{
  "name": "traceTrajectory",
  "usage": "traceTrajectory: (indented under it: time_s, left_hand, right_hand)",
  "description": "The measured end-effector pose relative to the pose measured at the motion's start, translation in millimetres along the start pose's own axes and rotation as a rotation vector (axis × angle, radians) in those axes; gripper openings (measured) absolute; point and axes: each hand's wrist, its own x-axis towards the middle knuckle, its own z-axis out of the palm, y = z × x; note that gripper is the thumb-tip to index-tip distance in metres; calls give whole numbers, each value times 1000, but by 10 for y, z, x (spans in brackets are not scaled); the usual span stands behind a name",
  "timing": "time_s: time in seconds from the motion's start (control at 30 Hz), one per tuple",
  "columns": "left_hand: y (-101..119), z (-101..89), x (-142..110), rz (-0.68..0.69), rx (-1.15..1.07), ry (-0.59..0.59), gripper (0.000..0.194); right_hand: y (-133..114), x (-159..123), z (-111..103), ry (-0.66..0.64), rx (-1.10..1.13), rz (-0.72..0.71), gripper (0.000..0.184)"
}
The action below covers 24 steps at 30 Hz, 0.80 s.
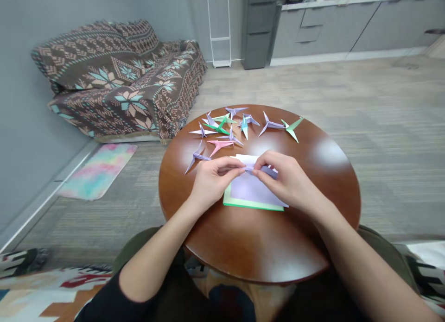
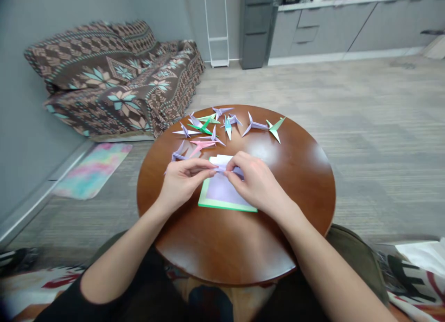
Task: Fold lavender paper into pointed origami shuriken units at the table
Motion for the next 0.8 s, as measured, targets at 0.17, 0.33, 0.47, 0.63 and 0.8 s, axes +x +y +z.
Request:
traceTrajectory:
  time_s: [0.17,0.33,0.47,0.63,0.8]
  left_hand:
    - [7,-14,16,-19,-69,-22,12]
    - [10,-12,28,-52,-132,-48,13]
    - [14,-3,28,-79,-163,-19,19]
    - [5,-5,38,-97,-206,-8,26]
    - [-6,-13,48,-60,-235,-33,24]
  right_hand:
    - [3,-2,6,21,10,-19,8]
    - [-4,-5,3,9,13,-21,7]
    - [-21,-8,-1,-9,18,-18,7]
    - [-30,-11,2,4,11,-23,8]
    - [-36,-12,14,32,34,-34,6]
